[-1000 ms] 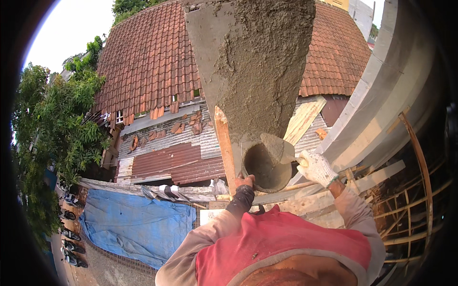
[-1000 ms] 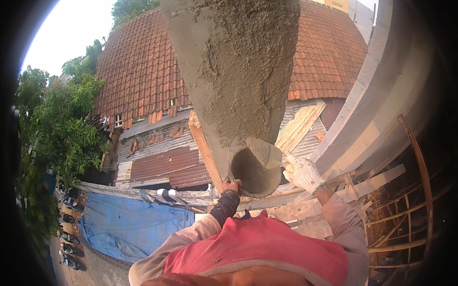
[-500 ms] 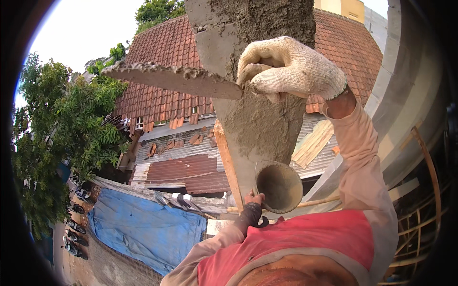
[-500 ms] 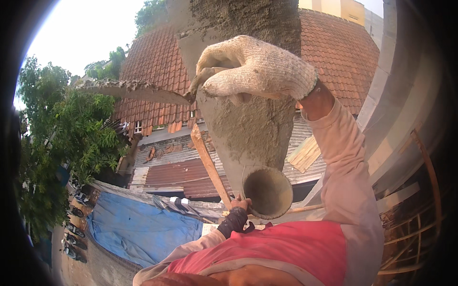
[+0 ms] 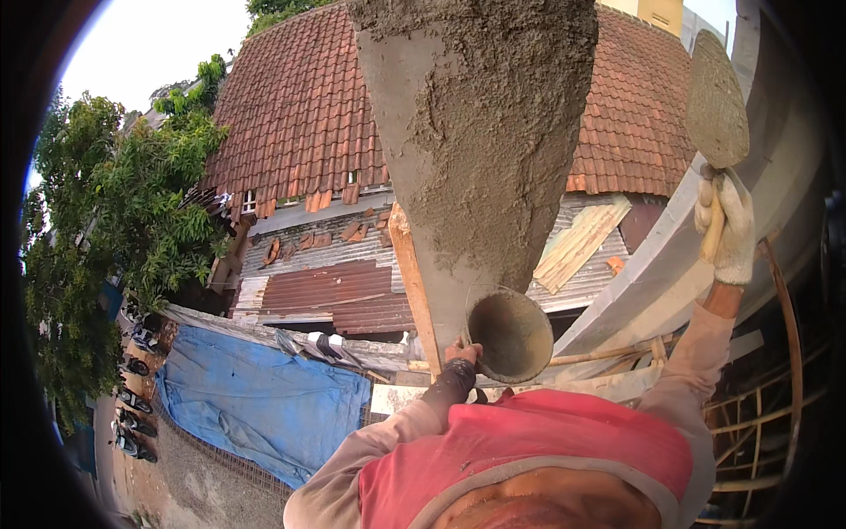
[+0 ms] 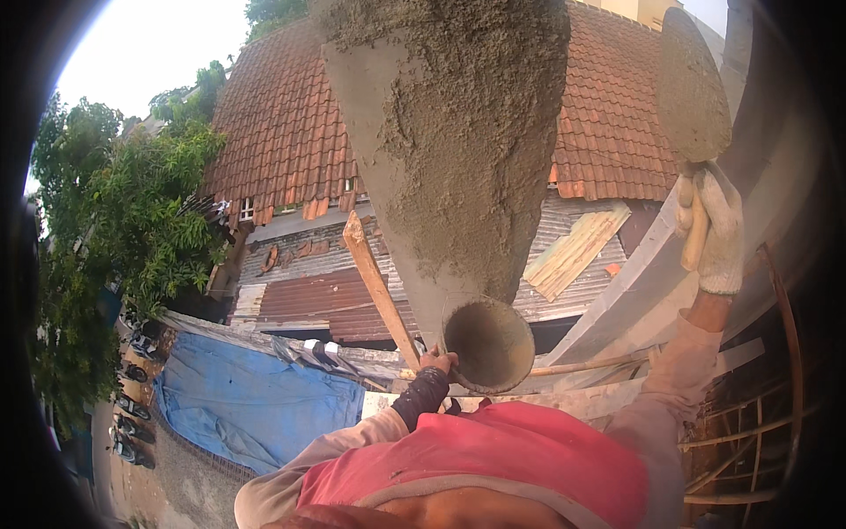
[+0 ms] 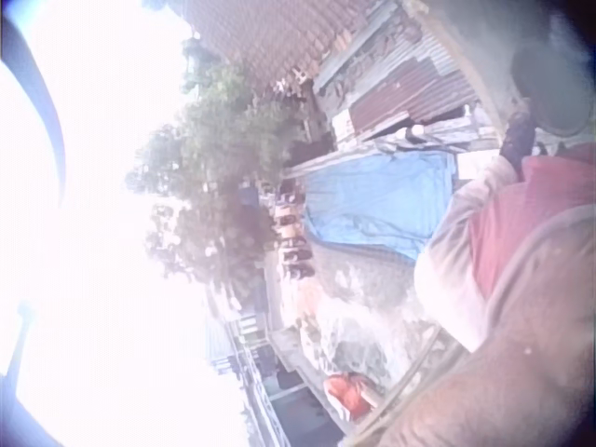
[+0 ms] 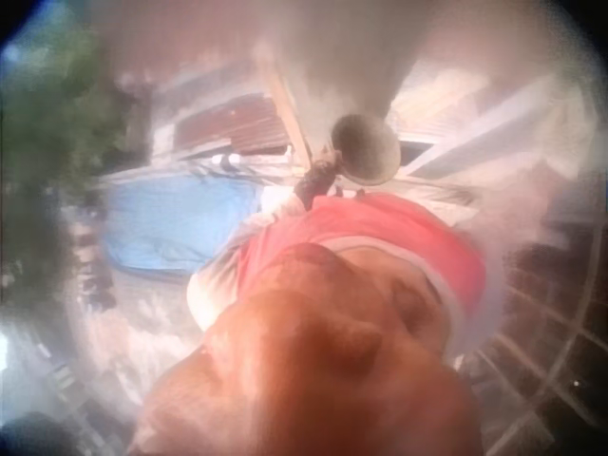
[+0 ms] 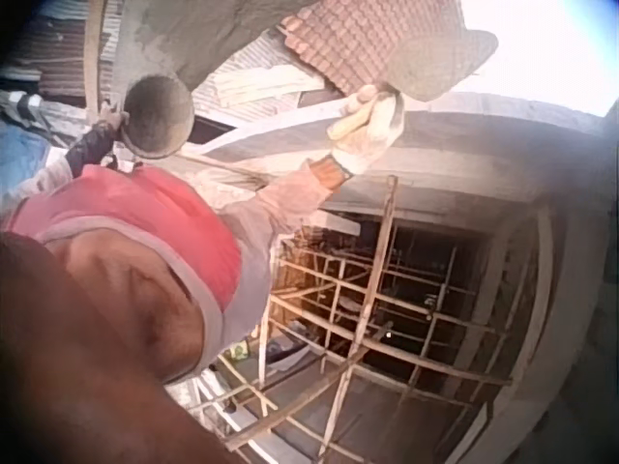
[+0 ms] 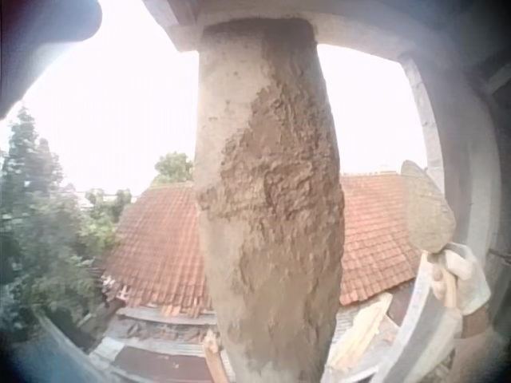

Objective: The person scoops wet cement from a bucket with a trowel and applies it to a vertical concrete wall. The person repeatedly smooths the surface with the trowel while standing on scaffolding.

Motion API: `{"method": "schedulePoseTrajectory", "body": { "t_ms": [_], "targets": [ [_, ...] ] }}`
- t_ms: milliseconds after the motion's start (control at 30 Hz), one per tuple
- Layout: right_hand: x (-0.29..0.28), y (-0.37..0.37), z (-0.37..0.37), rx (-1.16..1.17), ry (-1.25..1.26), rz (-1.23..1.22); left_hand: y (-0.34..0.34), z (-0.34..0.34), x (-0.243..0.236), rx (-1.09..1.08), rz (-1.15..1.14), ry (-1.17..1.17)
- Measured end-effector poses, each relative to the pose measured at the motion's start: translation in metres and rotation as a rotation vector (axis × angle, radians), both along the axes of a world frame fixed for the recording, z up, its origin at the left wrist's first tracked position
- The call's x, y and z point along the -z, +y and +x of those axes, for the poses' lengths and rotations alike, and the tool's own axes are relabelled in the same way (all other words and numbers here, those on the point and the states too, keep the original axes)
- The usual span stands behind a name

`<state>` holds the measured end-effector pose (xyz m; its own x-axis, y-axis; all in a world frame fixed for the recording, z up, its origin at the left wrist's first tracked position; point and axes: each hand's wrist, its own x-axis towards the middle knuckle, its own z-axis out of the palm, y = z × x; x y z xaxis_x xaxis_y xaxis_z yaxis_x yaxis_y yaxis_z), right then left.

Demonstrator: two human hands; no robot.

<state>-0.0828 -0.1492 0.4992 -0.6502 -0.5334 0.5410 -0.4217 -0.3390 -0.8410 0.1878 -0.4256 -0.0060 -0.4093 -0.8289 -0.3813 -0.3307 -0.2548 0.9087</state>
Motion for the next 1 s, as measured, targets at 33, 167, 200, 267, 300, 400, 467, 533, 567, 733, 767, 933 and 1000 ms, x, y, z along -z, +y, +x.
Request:
{"method": "schedulePoseTrajectory", "body": {
  "t_ms": [33, 167, 200, 267, 300, 400, 467, 533, 567, 733, 767, 933, 1000],
  "targets": [
    [0.024, 0.016, 0.008, 0.112, -0.022, 0.106, -0.008, -0.005, 0.004, 0.035, 0.02, -0.03],
    [0.115, 0.036, 0.053, 0.191, -0.144, 0.408, -0.022, -0.024, -0.004, 0.138, -0.161, -0.019],
    [0.149, 0.044, 0.05, 0.09, -0.113, 0.55, -0.022, -0.034, -0.01, 0.211, -0.185, -0.031],
    [0.173, 0.037, 0.072, -0.063, -0.278, 1.003, -0.029, -0.049, -0.027, 0.263, -0.26, -0.039],
    [0.191, 0.029, 0.076, -0.056, 0.008, 1.133, -0.028, -0.054, -0.029, 0.255, -0.298, -0.029],
    [0.302, 0.009, 0.067, 0.246, 0.701, 1.338, -0.017, -0.073, -0.074, 0.394, -0.325, 0.228],
    [0.341, -0.027, 0.066, 0.515, 0.868, 1.286, -0.008, -0.082, -0.089, 0.43, -0.402, 0.279],
    [0.353, -0.051, 0.098, 0.519, 1.006, 1.327, -0.001, -0.09, -0.107, 0.403, -0.465, 0.29],
    [0.339, -0.058, 0.109, 0.419, 1.015, 1.319, -0.009, -0.09, -0.105, 0.356, -0.52, 0.266],
    [0.278, -0.056, 0.08, 0.551, 0.992, 1.319, -0.004, -0.066, -0.138, 0.382, -0.547, 0.357],
    [0.282, -0.051, 0.067, 0.515, 0.926, 1.244, 0.004, -0.065, -0.151, 0.387, -0.564, 0.412],
    [0.296, -0.052, 0.052, -0.138, 0.812, 1.271, 0.007, -0.049, -0.161, 0.39, -0.528, 0.548],
    [0.306, -0.056, 0.067, -0.204, 0.416, 1.13, 0.01, -0.042, -0.158, 0.363, -0.517, 0.553]
  ]
}}
